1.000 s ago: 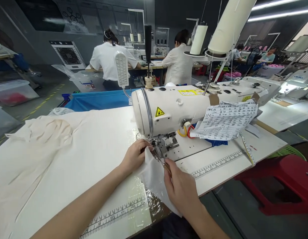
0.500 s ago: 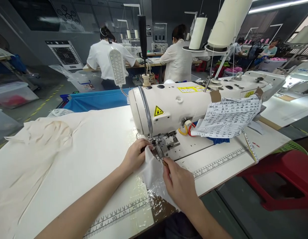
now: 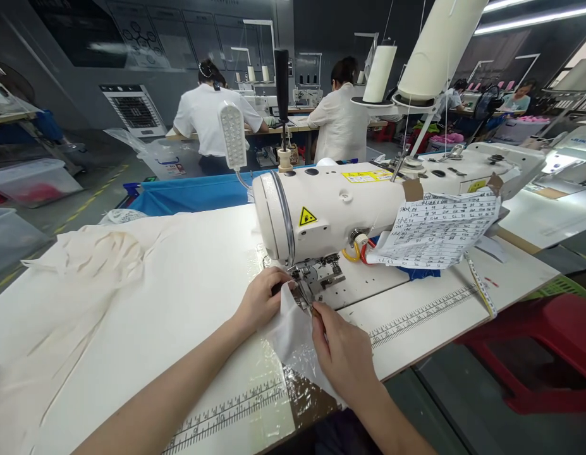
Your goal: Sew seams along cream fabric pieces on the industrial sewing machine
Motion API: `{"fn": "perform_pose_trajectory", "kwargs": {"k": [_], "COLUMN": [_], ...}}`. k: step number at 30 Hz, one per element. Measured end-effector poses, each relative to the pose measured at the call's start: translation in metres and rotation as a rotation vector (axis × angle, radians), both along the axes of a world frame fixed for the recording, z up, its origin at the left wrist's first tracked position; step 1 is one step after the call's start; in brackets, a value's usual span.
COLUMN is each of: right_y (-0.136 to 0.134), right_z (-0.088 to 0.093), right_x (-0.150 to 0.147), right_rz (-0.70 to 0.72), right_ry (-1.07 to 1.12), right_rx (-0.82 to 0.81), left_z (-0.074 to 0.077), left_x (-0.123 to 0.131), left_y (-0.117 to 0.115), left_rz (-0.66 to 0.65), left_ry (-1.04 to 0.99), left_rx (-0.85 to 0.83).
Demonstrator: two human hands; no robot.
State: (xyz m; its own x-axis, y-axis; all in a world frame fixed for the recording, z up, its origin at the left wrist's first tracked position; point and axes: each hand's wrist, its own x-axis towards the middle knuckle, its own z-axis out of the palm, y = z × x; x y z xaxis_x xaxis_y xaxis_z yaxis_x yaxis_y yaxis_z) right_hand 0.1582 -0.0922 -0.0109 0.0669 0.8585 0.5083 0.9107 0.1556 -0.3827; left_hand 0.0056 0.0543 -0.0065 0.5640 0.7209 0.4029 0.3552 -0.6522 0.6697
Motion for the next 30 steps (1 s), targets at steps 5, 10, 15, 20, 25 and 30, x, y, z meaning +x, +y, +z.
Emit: {"fn": "perform_pose_trajectory", "kwargs": {"k": [5, 10, 15, 20, 25, 30], "right_y": [0.0011, 0.0009, -0.0016, -0.0018, -0.0015, -0.0009], "right_z": [0.0008, 0.0016, 0.0022, 0.0025, -0.0007, -0.002], "right_x": [-0.0008, -0.0022, -0.0026, -0.0019, -0.0012, -0.0021], "right_rz": [-0.002, -0.003, 0.003, 0.018, 0.015, -0.003], "right_ry": [-0.027, -0.05, -0.027, -0.009, 0.019, 0.026], "right_rx": [-0.016, -0.034, -0.064, -0.052, -0.037, -0.063], "left_z": [-0.0017, -0.003, -0.0034, -0.0043, -0.0028, -0.0012], "left_x": [0.0007, 0.0026, 0.0019, -0.0007, -0.0021, -0.0033], "left_y": [-0.0015, -0.0031, -0.0021, -0.0002, -0.0001, 0.0001], "left_rz": [-0.003, 0.036, 0.037, 0.042, 0.037, 0.023], "left_ry": [0.043, 0.207, 0.229, 0.187, 0.139, 0.098], "left_rx": [0.107, 0.261, 0.311, 0.25, 0.196, 0.203]}}
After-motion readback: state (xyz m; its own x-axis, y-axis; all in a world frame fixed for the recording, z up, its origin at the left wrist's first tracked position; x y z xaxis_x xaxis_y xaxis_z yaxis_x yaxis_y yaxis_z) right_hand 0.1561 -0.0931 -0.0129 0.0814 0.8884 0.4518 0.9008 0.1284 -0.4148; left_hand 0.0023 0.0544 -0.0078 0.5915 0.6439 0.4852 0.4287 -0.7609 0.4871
